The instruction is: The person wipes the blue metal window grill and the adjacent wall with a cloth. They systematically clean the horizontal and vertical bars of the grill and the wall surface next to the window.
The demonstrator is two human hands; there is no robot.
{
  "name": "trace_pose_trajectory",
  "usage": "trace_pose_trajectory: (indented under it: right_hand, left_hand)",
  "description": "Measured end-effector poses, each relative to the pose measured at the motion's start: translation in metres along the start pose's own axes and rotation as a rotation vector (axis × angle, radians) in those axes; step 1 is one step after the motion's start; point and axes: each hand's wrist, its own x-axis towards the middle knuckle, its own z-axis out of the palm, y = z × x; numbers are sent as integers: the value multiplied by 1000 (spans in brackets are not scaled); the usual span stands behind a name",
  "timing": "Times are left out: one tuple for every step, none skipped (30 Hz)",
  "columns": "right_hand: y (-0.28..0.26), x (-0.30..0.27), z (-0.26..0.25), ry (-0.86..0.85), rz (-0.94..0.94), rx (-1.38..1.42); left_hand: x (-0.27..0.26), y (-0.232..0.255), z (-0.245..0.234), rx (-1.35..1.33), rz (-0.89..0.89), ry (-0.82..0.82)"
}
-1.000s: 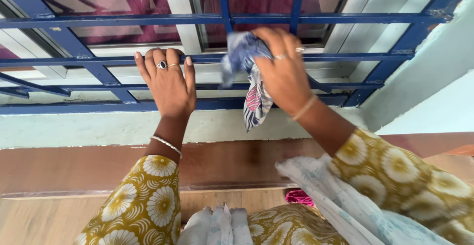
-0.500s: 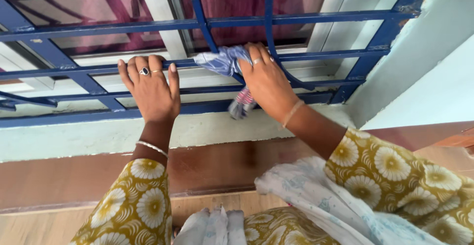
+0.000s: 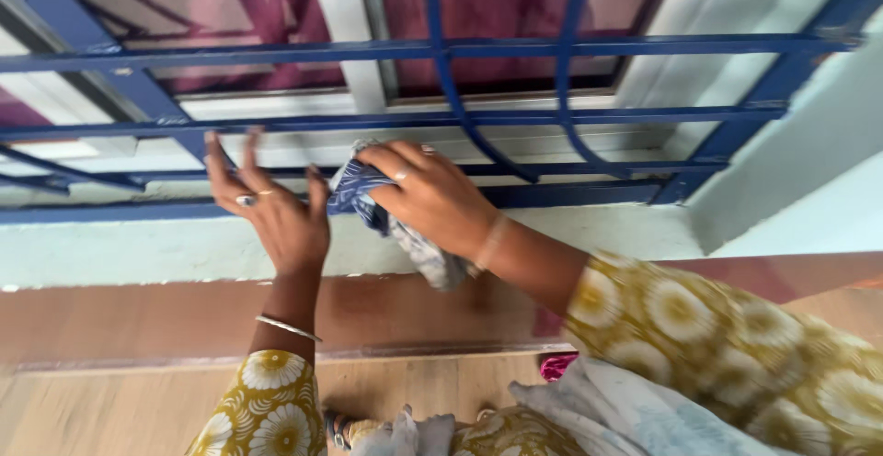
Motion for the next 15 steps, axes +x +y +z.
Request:
trace_pose_trajectory:
  right_hand:
    - [4, 3, 19, 4, 10, -61]
    - [9, 8, 39, 14, 15, -121]
    - [13, 11, 57, 23, 20, -181]
    - [15, 11, 72, -31, 92, -144]
    - [16, 12, 83, -87, 163, -107]
    - [15, 14, 92, -144, 235, -70]
    - [13, 18, 99, -174, 228, -66]
    - [8, 21, 103, -206, 229, -63]
    - [2, 25, 107, -239, 230, -59]
    - [-2, 32, 112, -255, 226, -83]
    - [-8, 40, 120, -272, 222, -107]
    - [-11, 49, 129, -285, 213, -135]
    - [-15, 59, 140, -241, 165, -193]
    - [-20, 69, 154, -197, 118, -250]
    - [-25, 78, 167, -152, 71, -305]
  left_hand:
    - [-1, -11, -2, -56, -74, 0]
    - [1, -24, -4, -110, -145, 7]
    - [3, -37, -6, -99, -152, -50]
    - [4, -50, -8, -89, -161, -109]
    - [4, -63, -9, -80, -170, -169]
    - [2, -74, -8, -87, -161, -166]
    - [0, -84, -7, -94, -152, -163]
    - [-3, -92, -6, -104, -142, -167]
    - [-6, -100, -6, -109, -157, -145]
    - [-5, -106, -5, -121, -166, -121]
    - [-3, -111, -6, -132, -176, -98]
    - [0, -114, -7, -45, -219, -161]
    - [3, -116, -9, 43, -262, -224]
    - [6, -118, -11, 132, -304, -289]
    - [9, -120, -13, 197, -268, -291]
